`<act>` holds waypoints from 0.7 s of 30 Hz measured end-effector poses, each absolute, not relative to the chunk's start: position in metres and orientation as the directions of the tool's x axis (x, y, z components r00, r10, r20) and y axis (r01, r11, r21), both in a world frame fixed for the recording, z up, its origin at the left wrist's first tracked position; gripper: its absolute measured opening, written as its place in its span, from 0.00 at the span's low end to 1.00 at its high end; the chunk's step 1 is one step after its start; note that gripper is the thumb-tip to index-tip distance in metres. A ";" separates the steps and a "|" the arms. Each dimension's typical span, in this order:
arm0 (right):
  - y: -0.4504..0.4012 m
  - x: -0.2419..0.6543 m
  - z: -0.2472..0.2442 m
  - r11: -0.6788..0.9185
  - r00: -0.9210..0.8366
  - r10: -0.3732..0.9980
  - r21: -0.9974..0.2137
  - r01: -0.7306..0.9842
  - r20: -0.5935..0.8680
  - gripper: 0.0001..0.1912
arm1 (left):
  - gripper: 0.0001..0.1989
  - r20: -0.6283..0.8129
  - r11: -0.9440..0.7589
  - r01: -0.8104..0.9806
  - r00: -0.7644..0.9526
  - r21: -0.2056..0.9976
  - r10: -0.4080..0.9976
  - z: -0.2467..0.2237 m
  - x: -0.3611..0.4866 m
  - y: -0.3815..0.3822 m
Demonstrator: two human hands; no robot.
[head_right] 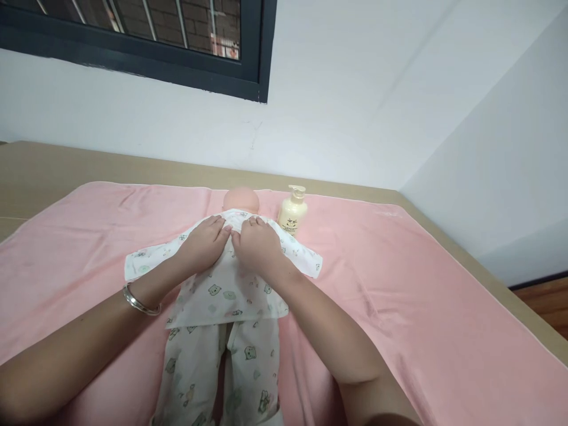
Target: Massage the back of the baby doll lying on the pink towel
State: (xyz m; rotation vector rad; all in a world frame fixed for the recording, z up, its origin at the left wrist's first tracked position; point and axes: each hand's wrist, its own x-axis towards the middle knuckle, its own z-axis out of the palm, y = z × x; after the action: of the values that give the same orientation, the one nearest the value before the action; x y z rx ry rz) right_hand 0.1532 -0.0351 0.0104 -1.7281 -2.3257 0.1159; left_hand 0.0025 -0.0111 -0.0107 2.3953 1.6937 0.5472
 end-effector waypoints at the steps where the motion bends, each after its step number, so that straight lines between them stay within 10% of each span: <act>1: -0.032 0.155 0.011 0.286 -0.260 0.956 -0.239 0.928 0.136 0.25 | 0.21 0.207 -0.353 0.883 0.299 0.310 0.931 -0.009 0.004 -0.015; 21: -0.037 0.153 0.014 0.279 -0.254 0.957 -0.219 0.935 0.137 0.24 | 0.20 0.285 -0.459 0.864 0.396 0.207 0.873 -0.015 0.001 -0.013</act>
State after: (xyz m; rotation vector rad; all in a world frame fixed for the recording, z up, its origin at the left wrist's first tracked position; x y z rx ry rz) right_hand 0.1526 -0.0370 0.0141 -1.7471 -2.3080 0.1357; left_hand 0.0007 -0.0133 -0.0146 2.6026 1.6195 0.5561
